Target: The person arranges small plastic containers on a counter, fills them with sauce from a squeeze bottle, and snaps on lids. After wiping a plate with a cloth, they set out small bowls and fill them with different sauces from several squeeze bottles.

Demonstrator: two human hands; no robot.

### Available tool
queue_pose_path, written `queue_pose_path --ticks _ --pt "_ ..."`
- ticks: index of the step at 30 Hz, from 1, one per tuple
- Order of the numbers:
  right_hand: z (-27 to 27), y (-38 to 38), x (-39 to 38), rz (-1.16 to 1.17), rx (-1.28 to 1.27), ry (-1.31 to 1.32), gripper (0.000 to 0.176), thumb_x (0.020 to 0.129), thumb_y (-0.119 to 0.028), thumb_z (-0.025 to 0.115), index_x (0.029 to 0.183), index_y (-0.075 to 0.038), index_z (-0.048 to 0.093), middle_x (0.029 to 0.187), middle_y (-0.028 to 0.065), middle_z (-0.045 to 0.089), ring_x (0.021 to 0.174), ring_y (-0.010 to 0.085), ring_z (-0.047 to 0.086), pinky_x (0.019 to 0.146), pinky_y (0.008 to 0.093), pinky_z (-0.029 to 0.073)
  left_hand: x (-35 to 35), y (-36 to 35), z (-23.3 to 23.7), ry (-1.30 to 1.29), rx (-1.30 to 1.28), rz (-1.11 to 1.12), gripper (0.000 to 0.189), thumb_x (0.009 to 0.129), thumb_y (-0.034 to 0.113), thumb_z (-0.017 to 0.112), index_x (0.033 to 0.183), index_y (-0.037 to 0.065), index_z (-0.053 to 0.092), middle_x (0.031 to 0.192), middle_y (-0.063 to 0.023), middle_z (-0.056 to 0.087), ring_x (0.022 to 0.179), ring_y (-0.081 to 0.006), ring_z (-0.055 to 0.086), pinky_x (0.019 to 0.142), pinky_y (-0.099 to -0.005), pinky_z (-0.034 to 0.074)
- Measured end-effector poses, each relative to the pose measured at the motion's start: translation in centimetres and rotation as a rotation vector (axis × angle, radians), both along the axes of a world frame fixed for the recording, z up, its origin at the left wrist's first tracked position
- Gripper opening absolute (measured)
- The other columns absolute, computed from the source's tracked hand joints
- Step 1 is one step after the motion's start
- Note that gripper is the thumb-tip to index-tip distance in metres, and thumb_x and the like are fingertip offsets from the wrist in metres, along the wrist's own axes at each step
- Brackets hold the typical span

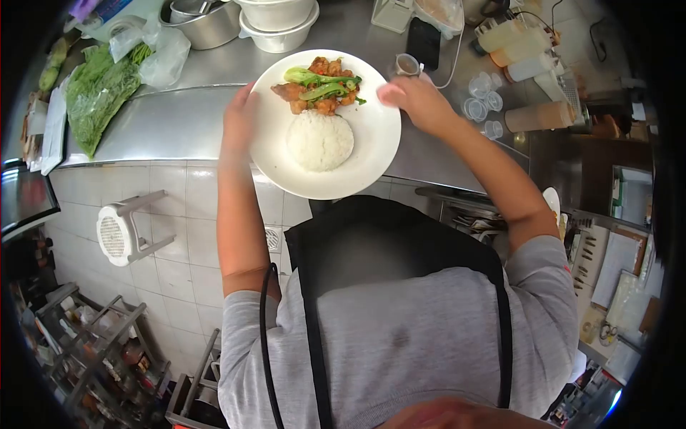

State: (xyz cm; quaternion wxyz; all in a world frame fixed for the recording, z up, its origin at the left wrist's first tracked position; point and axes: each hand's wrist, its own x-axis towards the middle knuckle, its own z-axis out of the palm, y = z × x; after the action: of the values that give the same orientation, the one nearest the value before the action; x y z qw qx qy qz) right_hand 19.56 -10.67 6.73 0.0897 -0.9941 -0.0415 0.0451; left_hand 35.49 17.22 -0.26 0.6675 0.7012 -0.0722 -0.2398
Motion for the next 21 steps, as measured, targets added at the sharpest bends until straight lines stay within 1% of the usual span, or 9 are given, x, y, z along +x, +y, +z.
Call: queue_pose_path --ticks 2,4,6,8,11,12,15,18,21 --pt "1.2 0.8 -1.9 0.005 -0.006 0.172 0.021 0.082 -0.022 0.044 0.097 -0.011 0.055 0.093 0.0101 0.053 0.086 0.0263 0.052 0.074 0.0378 0.041 0.0 0.1 -0.2 -0.004 0.007 0.004 0.034 0.085 0.013 0.044 0.115 -0.001 0.048 0.101 -0.0097 0.057 0.088 -0.0149 0.055 0.076 -0.0263 0.043" --pt "4.2 2.8 -1.1 -0.375 0.262 0.31 0.022 0.083 -0.022 0.044 0.096 -0.009 0.055 0.089 0.0109 0.053 0.083 0.0251 0.052 0.074 0.0382 0.04 0.4 0.1 -0.7 -0.053 0.033 -0.003 0.034 0.085 0.013 0.044 0.115 -0.001 0.048 0.1 -0.0099 0.057 0.087 -0.0147 0.055 0.076 -0.0261 0.043" --pt "3.6 3.6 -0.7 -0.38 0.164 0.197 0.022 0.082 -0.022 0.044 0.092 -0.007 0.055 0.084 0.0108 0.053 0.08 0.0238 0.052 0.074 0.038 0.04 0.2 -0.1 -0.2 0.001 0.039 -0.002 0.034 0.085 0.013 0.043 0.115 -0.001 0.048 0.1 -0.0102 0.057 0.087 -0.0147 0.055 0.076 -0.026 0.043" --pt "-0.2 3.2 -0.6 0.017 -0.293 -0.167 0.021 0.081 -0.022 0.045 0.085 -0.005 0.057 0.079 0.0097 0.052 0.077 0.0224 0.052 0.073 0.0373 0.04 -0.1 -0.2 0.6 0.025 0.04 0.008 0.034 0.085 0.014 0.043 0.115 -0.002 0.048 0.1 -0.0103 0.057 0.087 -0.0146 0.055 0.076 -0.0259 0.043" --pt "-2.0 5.5 -1.4 0.095 -0.358 -0.179 0.016 0.078 -0.019 0.048 0.076 -0.005 0.058 0.073 0.0065 0.052 0.074 0.0214 0.052 0.071 0.0352 0.041 -0.5 -0.2 0.9 0.022 0.032 0.034 0.034 0.085 0.014 0.044 0.114 -0.002 0.048 0.1 -0.0102 0.057 0.086 -0.0142 0.055 0.076 -0.0257 0.043" --pt "-3.0 6.4 -1.8 0.118 -0.355 -0.249 0.013 0.075 -0.016 0.051 0.07 -0.005 0.057 0.072 0.0046 0.053 0.071 0.02 0.052 0.07 0.0361 0.041 -0.4 -0.2 0.8 0.023 0.031 0.043 0.034 0.085 0.014 0.044 0.114 -0.002 0.048 0.1 -0.01 0.057 0.086 -0.0141 0.055 0.076 -0.0257 0.043" --pt "-4.1 7.4 -3.1 0.166 -0.215 -0.174 0.008 0.072 -0.012 0.053 0.073 -0.006 0.058 0.076 0.0043 0.055 0.072 0.0195 0.053 0.068 0.035 0.042 -0.5 -0.3 0.9 0.026 0.036 0.061 0.034 0.085 0.013 0.045 0.114 -0.002 0.048 0.1 -0.0097 0.057 0.086 -0.0139 0.055 0.076 -0.0257 0.043" --pt "-0.1 9.2 -4.3 0.305 0.075 0.01 0.009 0.071 -0.005 0.051 0.075 -0.007 0.059 0.082 0.0057 0.058 0.075 0.0194 0.055 0.065 0.0319 0.043 -0.5 -0.3 0.7 0.042 0.034 0.078 0.033 0.085 0.013 0.045 0.114 -0.001 0.049 0.1 -0.0083 0.057 0.086 -0.0135 0.054 0.076 -0.0253 0.043" --pt "0.0 7.5 -5.0 0.36 0.621 0.524 0.02 0.07 0.004 0.048 0.083 -0.006 0.059 0.091 0.0062 0.056 0.078 0.0172 0.056 0.064 0.0284 0.044 -0.5 -0.1 0.1 -0.009 0.055 0.081 0.033 0.084 0.012 0.044 0.114 -0.002 0.049 0.1 -0.008 0.057 0.086 -0.0133 0.054 0.075 -0.0249 0.043"
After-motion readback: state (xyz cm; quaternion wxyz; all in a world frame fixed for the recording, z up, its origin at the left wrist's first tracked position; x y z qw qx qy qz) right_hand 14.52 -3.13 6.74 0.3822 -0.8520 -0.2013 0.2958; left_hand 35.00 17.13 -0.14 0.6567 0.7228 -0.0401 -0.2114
